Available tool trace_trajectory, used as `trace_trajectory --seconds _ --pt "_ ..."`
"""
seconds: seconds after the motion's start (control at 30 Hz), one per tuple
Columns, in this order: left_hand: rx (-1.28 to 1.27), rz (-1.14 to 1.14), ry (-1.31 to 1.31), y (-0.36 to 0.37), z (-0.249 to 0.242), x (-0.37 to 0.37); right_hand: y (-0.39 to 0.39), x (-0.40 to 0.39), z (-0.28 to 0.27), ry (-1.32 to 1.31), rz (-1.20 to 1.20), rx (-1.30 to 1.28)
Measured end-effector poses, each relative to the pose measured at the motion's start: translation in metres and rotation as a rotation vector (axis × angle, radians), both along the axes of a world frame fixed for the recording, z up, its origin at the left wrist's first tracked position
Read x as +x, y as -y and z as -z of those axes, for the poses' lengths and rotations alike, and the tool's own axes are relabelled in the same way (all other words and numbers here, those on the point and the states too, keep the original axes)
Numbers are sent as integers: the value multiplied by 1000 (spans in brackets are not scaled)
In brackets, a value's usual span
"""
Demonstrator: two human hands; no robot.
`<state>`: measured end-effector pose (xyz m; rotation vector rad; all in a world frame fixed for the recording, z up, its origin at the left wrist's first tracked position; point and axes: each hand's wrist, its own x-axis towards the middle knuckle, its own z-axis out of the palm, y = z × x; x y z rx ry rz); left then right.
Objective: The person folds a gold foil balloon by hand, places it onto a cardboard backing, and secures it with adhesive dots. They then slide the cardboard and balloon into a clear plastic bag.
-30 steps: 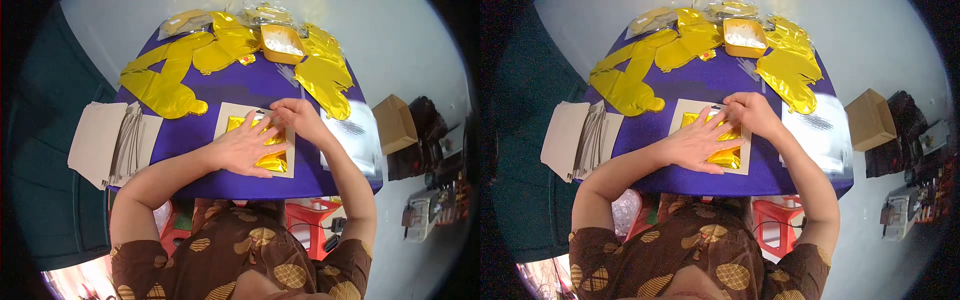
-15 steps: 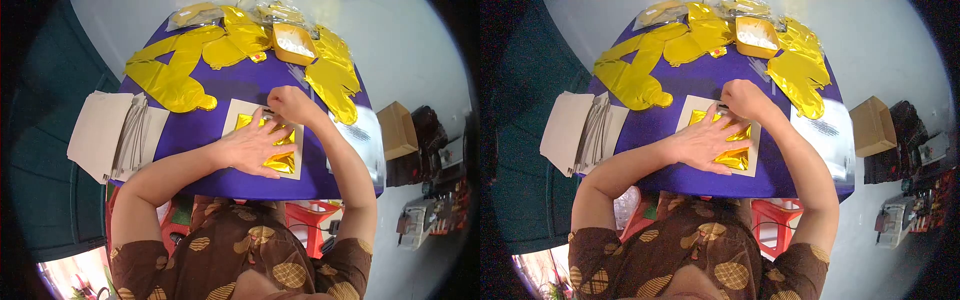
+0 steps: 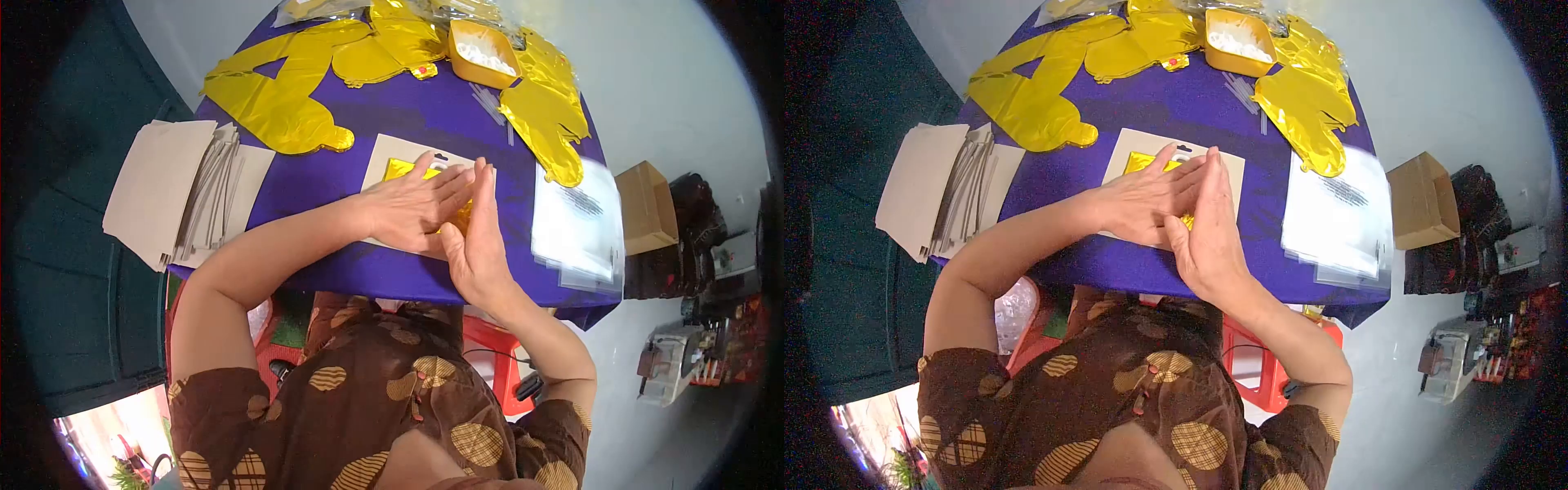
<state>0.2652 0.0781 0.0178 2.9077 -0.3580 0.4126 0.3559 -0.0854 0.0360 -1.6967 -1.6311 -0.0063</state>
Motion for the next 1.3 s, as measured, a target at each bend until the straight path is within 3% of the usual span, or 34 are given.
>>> trace_trajectory --seconds 0.13,0.33,0.43,0.53,0.63,0.67,0.77,0.9,1.0,1.1,1.2,1.3 --pt "-88 19 -142 2 -15 -2 -15 6 14 132 77 -57" --pt "-117 2 -120 -5 2 0 -21 18 34 209 38 -68" --pt "-330 -49 10 -14 13 3 -18 16 35 207 24 -133" --pt "-774 -77 13 -35 19 6 -14 11 32 333 45 -244" --pt "-1585 2 41 -43 17 2 -15 7 27 474 48 -290" --pt "-1886 -17 156 -40 21 8 -14 6 23 520 48 -309" --pt "-2213 53 197 -51 24 6 -15 4 18 566 39 -327" --pt "-2288 -12 236 -51 19 5 -16 2 16 565 39 -324" --pt "-2169 -87 259 -48 19 8 -16 3 18 594 50 -332" --pt "-1612 -175 215 -55 7 2 -16 3 20 593 54 -327" --pt "-810 -355 282 -44 -12 -9 -16 3 20 591 56 -340" --pt "-301 -430 167 1 -18 -25 -17 3 20 648 67 -412"
